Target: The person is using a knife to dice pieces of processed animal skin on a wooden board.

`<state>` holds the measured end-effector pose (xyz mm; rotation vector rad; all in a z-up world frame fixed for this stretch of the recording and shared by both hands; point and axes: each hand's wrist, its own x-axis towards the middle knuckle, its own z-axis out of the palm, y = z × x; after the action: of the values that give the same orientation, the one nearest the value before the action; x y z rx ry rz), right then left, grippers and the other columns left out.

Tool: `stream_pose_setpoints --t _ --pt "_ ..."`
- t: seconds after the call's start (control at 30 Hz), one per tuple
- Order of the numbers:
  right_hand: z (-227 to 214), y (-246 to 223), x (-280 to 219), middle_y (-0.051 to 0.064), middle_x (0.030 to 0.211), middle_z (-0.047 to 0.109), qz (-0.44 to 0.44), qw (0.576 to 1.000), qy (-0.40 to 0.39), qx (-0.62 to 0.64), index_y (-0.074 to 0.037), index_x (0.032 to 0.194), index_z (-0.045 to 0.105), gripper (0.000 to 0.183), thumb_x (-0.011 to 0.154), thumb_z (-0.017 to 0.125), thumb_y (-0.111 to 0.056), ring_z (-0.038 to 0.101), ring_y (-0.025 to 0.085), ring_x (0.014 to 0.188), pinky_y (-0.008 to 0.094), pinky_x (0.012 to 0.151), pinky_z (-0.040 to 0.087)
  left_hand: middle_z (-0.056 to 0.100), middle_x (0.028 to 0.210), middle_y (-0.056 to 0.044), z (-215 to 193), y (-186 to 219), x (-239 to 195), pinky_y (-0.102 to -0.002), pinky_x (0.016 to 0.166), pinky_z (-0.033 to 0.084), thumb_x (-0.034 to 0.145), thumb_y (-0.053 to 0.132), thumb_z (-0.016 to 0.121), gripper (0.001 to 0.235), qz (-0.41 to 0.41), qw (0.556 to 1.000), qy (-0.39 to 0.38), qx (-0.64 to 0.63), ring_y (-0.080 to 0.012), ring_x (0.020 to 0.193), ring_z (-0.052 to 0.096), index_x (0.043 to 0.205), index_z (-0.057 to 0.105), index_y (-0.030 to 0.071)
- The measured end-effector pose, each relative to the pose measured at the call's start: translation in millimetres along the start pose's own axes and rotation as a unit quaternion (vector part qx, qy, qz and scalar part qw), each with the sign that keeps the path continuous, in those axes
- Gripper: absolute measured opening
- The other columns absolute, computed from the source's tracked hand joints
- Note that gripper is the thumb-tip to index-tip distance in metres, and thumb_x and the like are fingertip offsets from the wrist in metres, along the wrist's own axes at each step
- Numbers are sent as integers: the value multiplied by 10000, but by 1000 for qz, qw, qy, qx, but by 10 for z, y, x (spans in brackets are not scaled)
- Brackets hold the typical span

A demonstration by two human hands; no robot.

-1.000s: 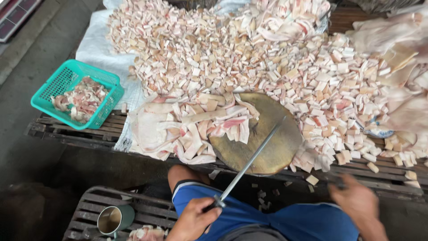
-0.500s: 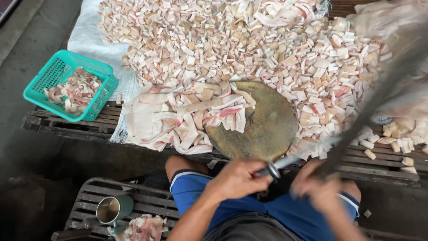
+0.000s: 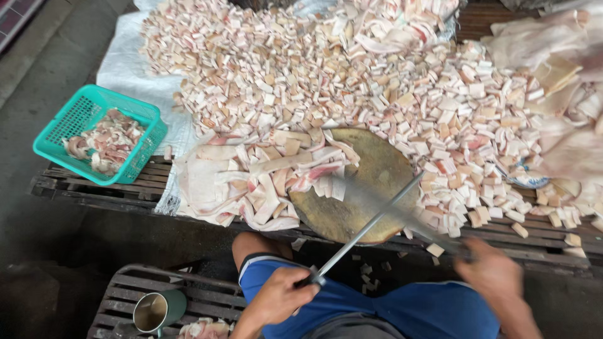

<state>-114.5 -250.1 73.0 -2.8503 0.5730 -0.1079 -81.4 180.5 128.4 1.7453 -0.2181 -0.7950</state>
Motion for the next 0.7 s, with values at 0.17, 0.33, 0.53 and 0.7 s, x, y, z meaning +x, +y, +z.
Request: stream_pose_setpoints --t 0.17,0.33,0.53,0.7 --pt "116 1213 -61 293 795 671 110 946 54 301 23 1014 646 261 853 733 -163 634 449 674 550 634 473 521 644 -42 41 99 37 -361 500 417 951 159 745 169 243 968 -23 51 -137 563 488 904 680 10" --pt "-293 667 161 175 700 611 -98 611 -11 785 27 848 561 145 833 698 76 585 269 563 435 617 494 541 625 -111 410 470 588 -375 507 413 899 231 763 204 294 939 -50 174 -234 514 518 911 681 44" --pt "590 -239 -816 83 599 659 -26 885 -164 434 -59 727 686 209 568 778 39 640 168 597 350 593 533 592 697 -63 192 568 801 -321 524 475 926 205 720 194 257 962 30 90 -133 563 566 997 708 25" --pt "1151 -307 -1063 179 650 684 -13 935 -214 282 -66 865 645 226 696 784 -127 669 377 651 419 613 572 568 611 33 251 -17 630 -275 451 443 933 193 695 175 34 999 17 -37 -60 488 532 904 707 21"
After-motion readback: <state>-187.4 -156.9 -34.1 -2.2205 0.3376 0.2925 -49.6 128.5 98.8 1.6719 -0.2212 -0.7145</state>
